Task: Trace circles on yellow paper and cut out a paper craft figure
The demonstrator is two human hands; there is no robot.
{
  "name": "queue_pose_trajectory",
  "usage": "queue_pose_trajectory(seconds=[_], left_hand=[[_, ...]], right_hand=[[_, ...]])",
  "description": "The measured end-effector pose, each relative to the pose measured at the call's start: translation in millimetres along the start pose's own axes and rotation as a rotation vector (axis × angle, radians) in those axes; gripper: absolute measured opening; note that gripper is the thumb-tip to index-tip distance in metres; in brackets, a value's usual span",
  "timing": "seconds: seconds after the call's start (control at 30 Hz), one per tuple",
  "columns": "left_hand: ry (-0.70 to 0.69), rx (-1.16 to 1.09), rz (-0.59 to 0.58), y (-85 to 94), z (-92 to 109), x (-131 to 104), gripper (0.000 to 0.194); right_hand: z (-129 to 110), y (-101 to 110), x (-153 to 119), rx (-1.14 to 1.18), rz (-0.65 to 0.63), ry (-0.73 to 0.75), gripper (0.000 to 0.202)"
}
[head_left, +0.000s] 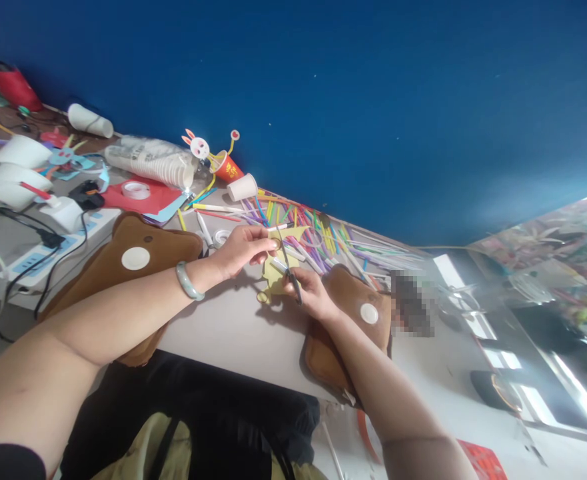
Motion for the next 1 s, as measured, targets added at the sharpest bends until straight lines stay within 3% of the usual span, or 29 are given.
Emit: queue_pose_trajectory(seconds=[1.0], left_hand=[[-0.023,0.013,-0.006,-1.3,3.4,-1.2,0.017]], right_hand=[[-2.8,1.2,-0.7,-0.013,0.014,-0.002,0.060]])
Point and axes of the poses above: each hand's wrist, its own x-axis towards the middle knuckle, its own y-axis out of the back of the hand, z = x × y, the point moved 7 cm from there along x, towards the middle knuckle, and after that the axes turned 2 degrees about -y, right-handed, at the moved point
